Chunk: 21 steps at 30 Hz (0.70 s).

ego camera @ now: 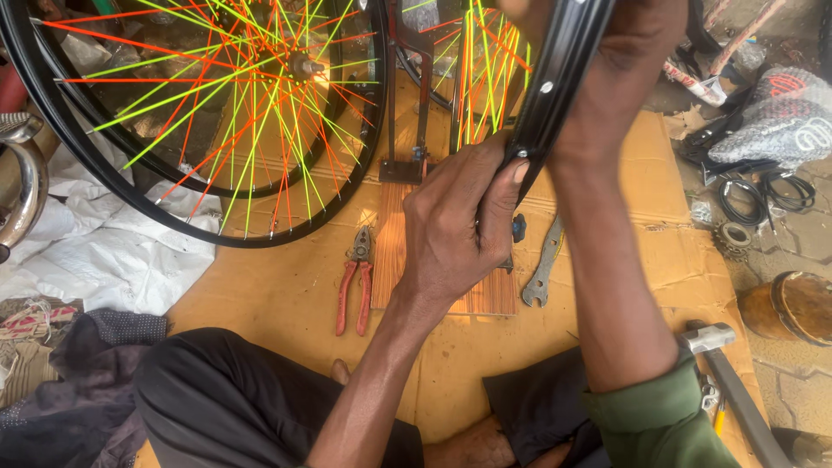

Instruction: The person sits on the floor and repeatedly applies a small amount of white paste from a tube onto the rim of a bicycle wheel mounted on a truing stand. They rotate the wheel to access different sections and continue applying the paste along the rim.

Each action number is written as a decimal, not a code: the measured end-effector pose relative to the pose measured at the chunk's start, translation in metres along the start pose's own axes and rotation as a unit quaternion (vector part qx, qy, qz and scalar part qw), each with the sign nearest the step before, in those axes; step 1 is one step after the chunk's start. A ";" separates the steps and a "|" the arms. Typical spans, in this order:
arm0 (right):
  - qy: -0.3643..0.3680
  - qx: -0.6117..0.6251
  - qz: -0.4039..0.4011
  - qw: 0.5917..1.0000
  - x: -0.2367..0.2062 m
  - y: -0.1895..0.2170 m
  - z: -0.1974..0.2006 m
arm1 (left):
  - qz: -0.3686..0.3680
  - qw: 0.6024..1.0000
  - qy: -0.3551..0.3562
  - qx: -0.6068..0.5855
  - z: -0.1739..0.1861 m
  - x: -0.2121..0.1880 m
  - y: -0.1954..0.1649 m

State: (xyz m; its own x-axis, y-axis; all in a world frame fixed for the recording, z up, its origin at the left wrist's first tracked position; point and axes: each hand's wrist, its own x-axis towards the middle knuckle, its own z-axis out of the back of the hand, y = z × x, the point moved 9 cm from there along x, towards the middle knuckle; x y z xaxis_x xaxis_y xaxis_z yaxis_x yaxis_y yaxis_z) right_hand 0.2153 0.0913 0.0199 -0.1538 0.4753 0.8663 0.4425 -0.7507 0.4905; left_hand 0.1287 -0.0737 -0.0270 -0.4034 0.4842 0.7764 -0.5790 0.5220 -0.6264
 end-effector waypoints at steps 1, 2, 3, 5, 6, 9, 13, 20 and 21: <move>-0.012 -0.018 0.016 1.000 -0.003 0.002 0.001 | 0.009 1.000 0.005 -0.005 0.000 0.000 0.001; -0.027 -0.035 0.034 0.998 -0.005 0.002 0.001 | 0.019 1.000 0.011 -0.010 -0.001 -0.001 0.003; -0.038 -0.047 0.054 0.997 -0.006 0.004 0.002 | 0.025 0.999 0.015 -0.016 -0.002 -0.001 0.005; -0.034 -0.066 0.070 0.995 -0.007 0.002 0.001 | 0.019 1.000 0.012 -0.019 0.000 -0.002 0.005; -0.026 -0.073 0.076 0.994 -0.008 0.002 0.002 | 0.015 1.000 0.010 -0.022 0.000 -0.003 0.005; 0.038 -0.077 0.066 0.994 -0.006 -0.002 -0.002 | 0.018 1.000 0.015 -0.021 0.000 -0.003 0.006; 0.062 -0.161 0.123 0.977 -0.006 0.006 0.000 | 0.031 0.998 0.029 -0.040 -0.001 -0.002 0.007; 0.094 -0.099 0.098 0.986 0.006 -0.002 0.010 | 0.028 0.998 0.028 -0.050 0.001 0.003 0.004; 0.100 -0.121 0.084 0.984 0.007 -0.003 0.014 | 0.032 0.998 0.027 -0.050 0.000 0.004 0.003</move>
State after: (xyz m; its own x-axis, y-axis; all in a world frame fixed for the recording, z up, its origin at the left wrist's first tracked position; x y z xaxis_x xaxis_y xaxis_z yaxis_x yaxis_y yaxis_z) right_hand 0.2247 0.1036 0.0231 -0.2784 0.2535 0.9264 0.2576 -0.9095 0.3263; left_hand 0.1250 -0.0701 -0.0259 -0.3964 0.5542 0.7320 -0.4790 0.5553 -0.6798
